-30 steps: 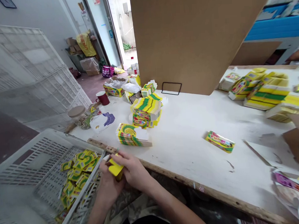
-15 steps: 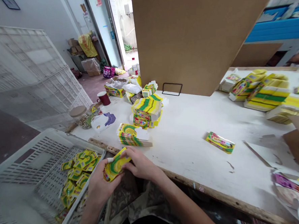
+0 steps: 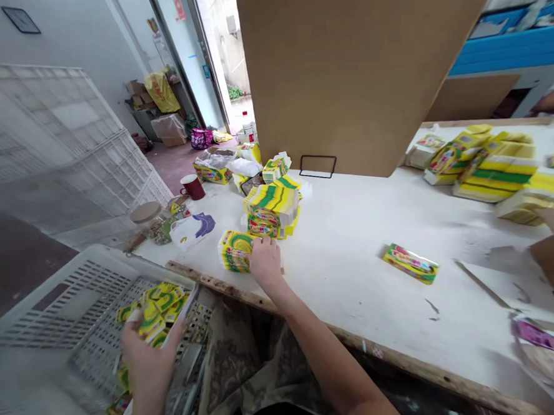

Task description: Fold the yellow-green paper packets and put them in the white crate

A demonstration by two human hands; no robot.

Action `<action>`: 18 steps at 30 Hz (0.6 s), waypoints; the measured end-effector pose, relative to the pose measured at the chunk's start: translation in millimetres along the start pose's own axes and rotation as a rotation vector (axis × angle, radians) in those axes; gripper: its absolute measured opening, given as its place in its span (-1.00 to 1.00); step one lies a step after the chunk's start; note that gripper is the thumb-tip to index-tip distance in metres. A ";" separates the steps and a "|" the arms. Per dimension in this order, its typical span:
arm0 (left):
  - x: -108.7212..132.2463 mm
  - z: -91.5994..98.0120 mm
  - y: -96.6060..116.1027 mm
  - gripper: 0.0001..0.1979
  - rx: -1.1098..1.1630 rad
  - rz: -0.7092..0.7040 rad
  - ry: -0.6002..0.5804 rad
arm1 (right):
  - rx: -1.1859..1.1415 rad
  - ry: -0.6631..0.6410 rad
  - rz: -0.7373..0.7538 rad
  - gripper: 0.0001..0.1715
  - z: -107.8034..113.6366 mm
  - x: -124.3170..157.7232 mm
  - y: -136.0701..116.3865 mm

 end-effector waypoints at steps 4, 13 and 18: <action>22.8 -32.7 1.3 -0.30 0.218 0.142 -0.228 | -0.021 -0.024 0.030 -0.73 0.7 9.7 -4.6; 30.1 -58.8 47.4 -0.65 1.134 0.368 -0.236 | -0.797 -0.670 0.151 -0.62 -10.5 106.6 -47.5; 24.5 -50.4 54.1 -0.60 1.003 0.395 -0.039 | -0.861 -0.661 0.094 -0.36 -21.2 121.3 -52.1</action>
Point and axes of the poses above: each hand's wrist, its own x-axis away from the middle knuckle, its own z-axis out of the back of the hand, y = z × x, the point moved 3 cm from there along -x, towards the middle knuckle, and after that the axes turned 1 degree about -z, right-handed, at the moved point
